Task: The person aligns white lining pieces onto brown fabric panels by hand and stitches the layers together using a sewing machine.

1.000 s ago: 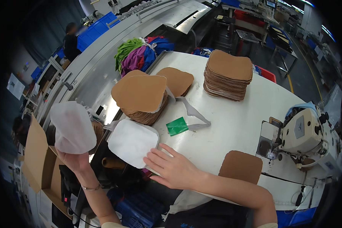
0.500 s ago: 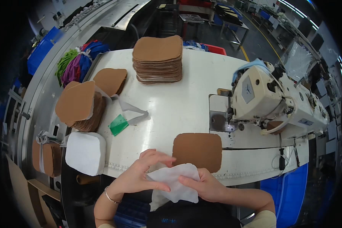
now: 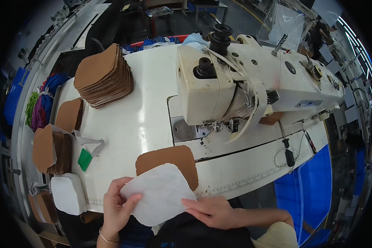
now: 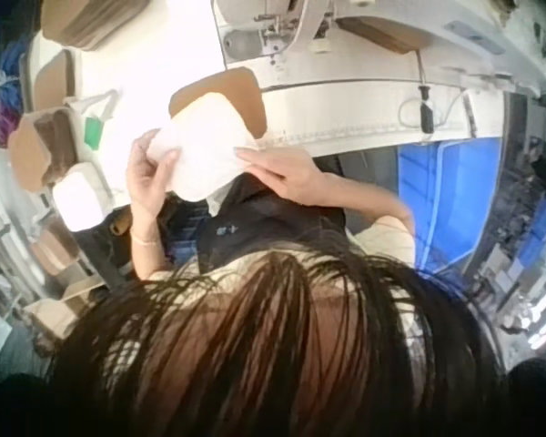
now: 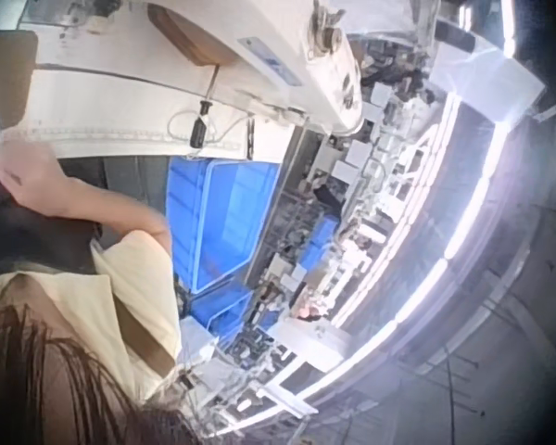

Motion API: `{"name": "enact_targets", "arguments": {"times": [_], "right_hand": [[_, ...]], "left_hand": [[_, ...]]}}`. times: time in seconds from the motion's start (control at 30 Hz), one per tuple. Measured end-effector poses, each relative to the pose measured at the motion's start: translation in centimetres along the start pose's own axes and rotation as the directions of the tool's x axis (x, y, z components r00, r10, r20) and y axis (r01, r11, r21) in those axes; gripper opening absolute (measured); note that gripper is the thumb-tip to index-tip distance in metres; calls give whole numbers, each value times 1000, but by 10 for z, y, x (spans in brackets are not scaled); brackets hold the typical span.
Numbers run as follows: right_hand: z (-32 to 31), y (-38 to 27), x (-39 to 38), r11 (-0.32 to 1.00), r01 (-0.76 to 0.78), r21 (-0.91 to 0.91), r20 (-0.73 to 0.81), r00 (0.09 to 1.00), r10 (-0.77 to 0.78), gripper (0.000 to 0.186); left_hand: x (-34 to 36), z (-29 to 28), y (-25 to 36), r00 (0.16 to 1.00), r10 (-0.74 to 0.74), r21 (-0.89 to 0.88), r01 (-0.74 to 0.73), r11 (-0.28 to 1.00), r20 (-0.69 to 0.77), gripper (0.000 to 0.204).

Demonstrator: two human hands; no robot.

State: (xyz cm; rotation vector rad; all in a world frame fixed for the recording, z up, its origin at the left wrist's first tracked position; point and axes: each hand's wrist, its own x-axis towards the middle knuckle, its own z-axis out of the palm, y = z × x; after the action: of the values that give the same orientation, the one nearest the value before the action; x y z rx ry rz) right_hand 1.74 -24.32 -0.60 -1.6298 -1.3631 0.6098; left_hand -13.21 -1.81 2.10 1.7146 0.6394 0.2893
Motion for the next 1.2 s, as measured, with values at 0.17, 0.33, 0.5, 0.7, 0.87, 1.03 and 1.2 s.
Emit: {"name": "enact_targets", "arguments": {"times": [0.17, 0.33, 0.5, 0.7, 0.87, 1.03, 1.2], "right_hand": [[-19, 18, 22, 883, 353, -309, -127, 905, -406, 45], [-36, 20, 36, 649, 357, -672, -70, 841, -536, 41], [-38, 33, 36, 310, 440, -843, 230, 815, -532, 27], [-36, 39, 34, 429, 472, -770, 273, 852, -447, 29], [-36, 38, 27, 504, 440, -743, 225, 874, -432, 25], [-37, 37, 26, 520, 422, -743, 225, 889, -399, 25], [-35, 41, 26, 480, 418, -772, 202, 876, -437, 24]], "left_hand": [[27, 4, 25, 1000, -17, -71, 16, 997, -18, 59], [57, 9, 26, 992, 78, -132, -91, 987, -99, 44], [68, -1, 1, 988, 131, 361, -153, 920, 84, 27], [57, 16, -11, 977, 193, 386, -145, 911, -88, 18], [63, 13, -10, 947, 310, 538, -303, 786, 80, 17], [62, 15, -15, 955, 298, 558, -249, 791, 4, 15], [65, 18, -9, 963, 268, 524, -223, 822, -10, 15]]}}
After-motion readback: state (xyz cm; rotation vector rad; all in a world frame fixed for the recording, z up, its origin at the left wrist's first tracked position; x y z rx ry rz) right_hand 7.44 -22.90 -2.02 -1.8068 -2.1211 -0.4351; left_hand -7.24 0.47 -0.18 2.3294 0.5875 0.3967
